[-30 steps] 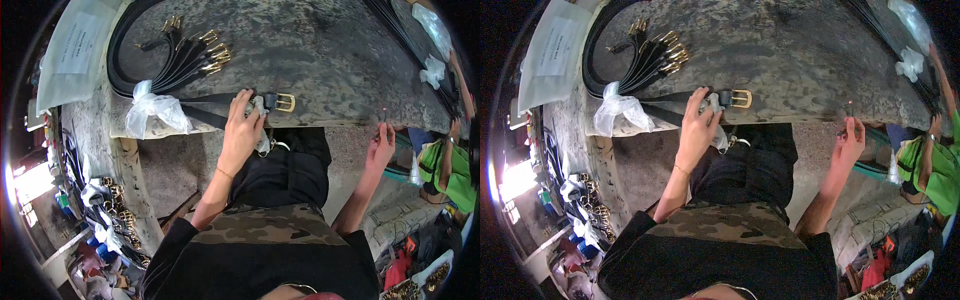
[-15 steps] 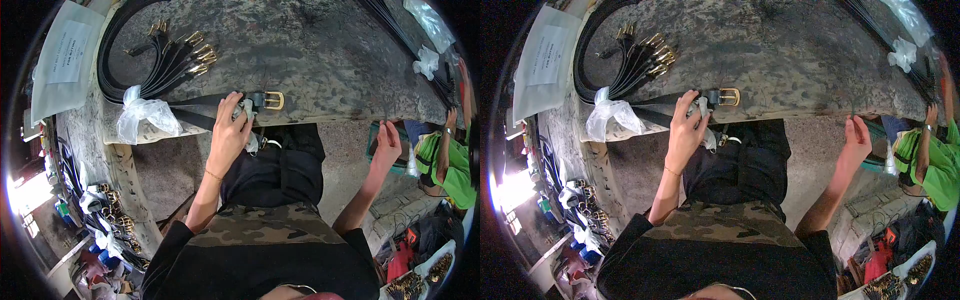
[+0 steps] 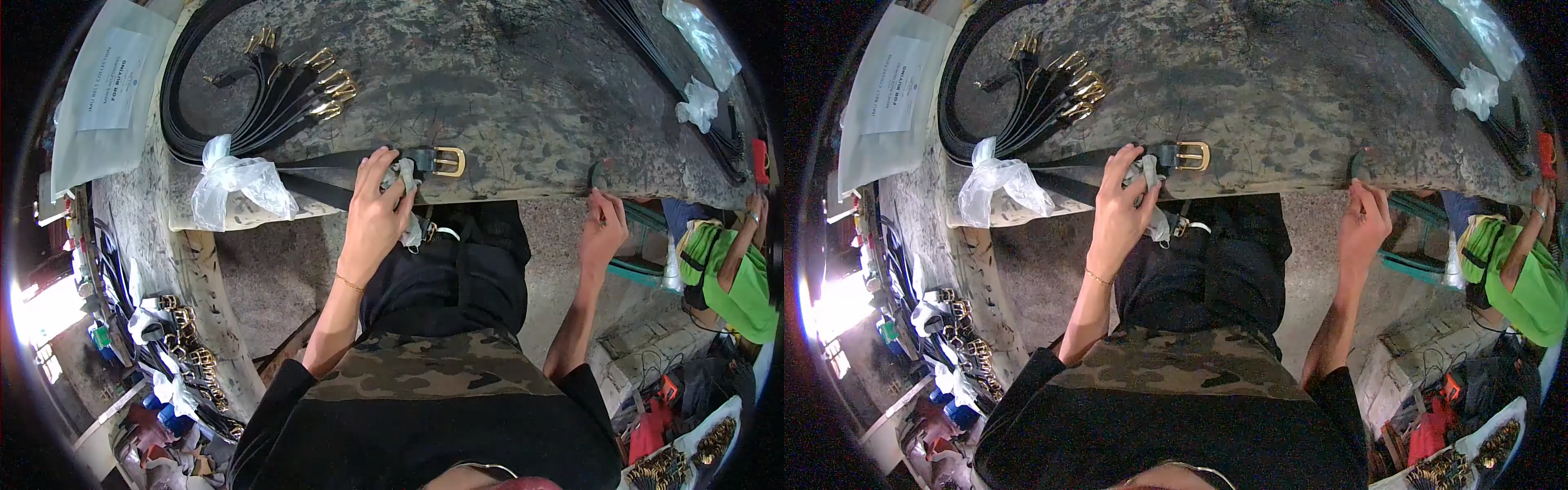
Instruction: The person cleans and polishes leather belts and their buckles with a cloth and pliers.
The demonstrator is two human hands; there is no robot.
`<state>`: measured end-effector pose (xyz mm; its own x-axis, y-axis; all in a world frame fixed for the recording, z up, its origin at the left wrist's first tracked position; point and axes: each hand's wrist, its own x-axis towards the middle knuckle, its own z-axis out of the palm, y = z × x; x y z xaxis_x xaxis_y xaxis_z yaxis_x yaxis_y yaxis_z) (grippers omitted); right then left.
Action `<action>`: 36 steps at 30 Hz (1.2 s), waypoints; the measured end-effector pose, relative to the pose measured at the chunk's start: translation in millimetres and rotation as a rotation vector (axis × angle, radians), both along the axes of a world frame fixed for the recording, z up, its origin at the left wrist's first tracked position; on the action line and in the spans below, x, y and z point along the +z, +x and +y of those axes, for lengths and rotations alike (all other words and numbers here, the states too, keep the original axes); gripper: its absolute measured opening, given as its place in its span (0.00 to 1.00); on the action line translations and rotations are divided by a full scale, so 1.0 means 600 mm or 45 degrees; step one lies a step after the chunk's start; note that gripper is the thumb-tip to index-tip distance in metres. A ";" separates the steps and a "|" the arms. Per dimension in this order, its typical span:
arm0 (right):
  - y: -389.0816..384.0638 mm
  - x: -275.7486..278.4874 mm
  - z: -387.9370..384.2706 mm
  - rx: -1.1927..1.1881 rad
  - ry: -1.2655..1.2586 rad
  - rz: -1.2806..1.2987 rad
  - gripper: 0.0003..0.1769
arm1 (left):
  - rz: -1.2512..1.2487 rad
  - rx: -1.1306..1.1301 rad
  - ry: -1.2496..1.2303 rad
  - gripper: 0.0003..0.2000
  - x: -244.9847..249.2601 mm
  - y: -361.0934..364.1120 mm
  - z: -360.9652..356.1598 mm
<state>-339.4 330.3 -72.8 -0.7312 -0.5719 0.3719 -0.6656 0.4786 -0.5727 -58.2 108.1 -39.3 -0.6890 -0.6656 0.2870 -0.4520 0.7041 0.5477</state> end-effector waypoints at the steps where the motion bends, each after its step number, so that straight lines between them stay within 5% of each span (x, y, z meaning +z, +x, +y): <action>1: -0.003 0.004 -0.003 -0.004 -0.051 -0.009 0.09 | 0.004 0.000 -0.004 0.06 0.000 -0.002 -0.002; 6: -0.010 0.036 0.021 -0.344 -0.428 -0.412 0.08 | -0.009 0.009 -0.021 0.06 -0.005 0.000 0.001; 9: -0.031 0.046 0.026 -0.344 -1.196 -1.089 0.08 | 0.004 0.009 -0.020 0.06 -0.005 -0.002 0.001; 14: -0.095 -0.074 0.052 -0.497 -0.676 -0.988 0.09 | 0.003 0.001 -0.029 0.07 -0.003 -0.001 -0.003; 33: -0.077 -0.039 0.058 -0.433 -0.978 -1.249 0.09 | -0.099 -0.022 -0.052 0.07 0.008 -0.003 0.001; 36: -0.090 -0.042 0.072 -0.083 -1.316 -1.545 0.09 | -0.116 -0.030 -0.062 0.07 0.008 -0.003 0.000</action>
<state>-393.3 373.6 -97.9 -0.8813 -0.4115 -0.2325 0.4114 -0.4258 -0.8059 -60.1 108.1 -34.3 -0.7290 -0.6356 0.2540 -0.4812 0.7398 0.4703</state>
